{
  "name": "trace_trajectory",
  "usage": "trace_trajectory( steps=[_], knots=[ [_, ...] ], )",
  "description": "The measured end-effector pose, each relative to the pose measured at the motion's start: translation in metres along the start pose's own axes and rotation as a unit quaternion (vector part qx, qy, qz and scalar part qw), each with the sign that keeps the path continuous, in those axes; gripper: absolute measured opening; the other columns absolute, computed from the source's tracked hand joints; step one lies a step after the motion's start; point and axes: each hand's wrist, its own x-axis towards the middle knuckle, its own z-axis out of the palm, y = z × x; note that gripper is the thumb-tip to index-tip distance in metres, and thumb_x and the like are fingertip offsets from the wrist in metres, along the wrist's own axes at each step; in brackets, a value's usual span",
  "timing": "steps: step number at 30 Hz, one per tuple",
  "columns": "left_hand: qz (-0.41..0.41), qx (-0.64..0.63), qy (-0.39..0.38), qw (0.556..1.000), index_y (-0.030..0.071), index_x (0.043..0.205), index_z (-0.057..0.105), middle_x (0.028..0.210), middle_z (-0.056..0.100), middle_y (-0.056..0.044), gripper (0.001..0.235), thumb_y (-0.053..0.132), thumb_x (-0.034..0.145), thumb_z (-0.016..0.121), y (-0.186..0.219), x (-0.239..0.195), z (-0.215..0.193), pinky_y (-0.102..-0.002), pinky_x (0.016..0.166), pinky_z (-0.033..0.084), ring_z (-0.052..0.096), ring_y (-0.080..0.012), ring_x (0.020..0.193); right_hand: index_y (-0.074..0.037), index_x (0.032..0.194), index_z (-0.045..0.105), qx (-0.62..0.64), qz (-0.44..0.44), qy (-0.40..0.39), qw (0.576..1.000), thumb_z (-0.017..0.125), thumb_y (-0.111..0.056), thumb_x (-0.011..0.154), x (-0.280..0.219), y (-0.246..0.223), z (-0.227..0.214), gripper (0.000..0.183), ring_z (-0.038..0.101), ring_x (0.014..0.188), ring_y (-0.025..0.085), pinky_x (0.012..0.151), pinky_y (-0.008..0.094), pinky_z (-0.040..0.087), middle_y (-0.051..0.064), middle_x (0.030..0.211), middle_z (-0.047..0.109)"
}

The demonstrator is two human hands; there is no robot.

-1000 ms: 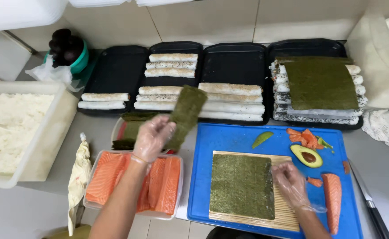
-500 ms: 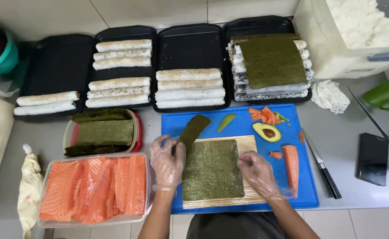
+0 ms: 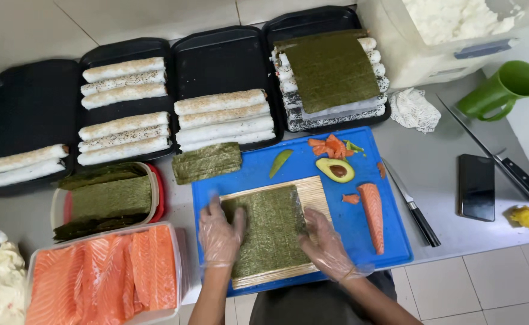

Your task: The person prepares sushi by laying nori on a bamboo mat, adding rice, and slicing salmon fillets into strips with a knife.

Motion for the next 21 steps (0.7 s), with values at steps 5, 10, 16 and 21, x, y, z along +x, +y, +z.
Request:
trace_trajectory(
  steps=[5,10,16,21],
  knots=[
    [-0.146,-0.141,-0.102,0.974,0.028,0.174,0.043,0.139,0.066,-0.016,0.104,0.059,0.083,0.082,-0.028,-0.015,0.018,-0.053,0.112,0.053,0.068,-0.0397,0.129,-0.019,0.162,0.05,0.054,0.017,-0.025,0.998,0.076,-0.028,0.095,0.007,0.0,0.001,0.072,0.068,0.146,0.027,0.12,0.043,0.056,0.011,0.161,0.065],
    [-0.225,-0.371,-0.032,0.9,0.022,0.162,0.06,0.125,0.064,-0.002,0.088,0.021,0.08,0.091,-0.03,-0.016,0.005,-0.033,0.089,0.057,0.062,-0.0158,0.091,-0.02,0.157,0.057,0.074,0.041,-0.014,0.996,0.078,-0.025,0.094,0.004,0.006,0.007,0.067,0.072,0.138,0.023,0.118,0.039,0.058,0.009,0.153,0.07],
    [-0.246,-0.56,-0.078,0.787,0.012,0.134,0.079,0.103,0.072,-0.004,0.049,0.002,0.088,0.092,-0.045,-0.023,0.01,-0.031,0.084,0.058,0.066,-0.0149,0.092,-0.017,0.148,0.063,0.115,-0.008,0.045,0.992,0.077,-0.016,0.097,0.005,0.016,0.012,0.052,0.072,0.131,0.018,0.11,0.033,0.061,0.006,0.143,0.069],
    [-0.088,-0.602,-0.119,0.785,0.013,0.113,0.078,0.095,0.074,0.0,0.02,0.006,0.097,0.089,-0.033,0.028,0.015,-0.028,0.065,0.057,0.064,-0.0097,0.079,-0.012,0.144,0.064,0.126,-0.046,0.09,0.987,0.075,-0.008,0.099,-0.012,-0.002,-0.02,0.046,0.077,0.115,0.017,0.103,0.033,0.063,0.007,0.14,0.071]
  ],
)
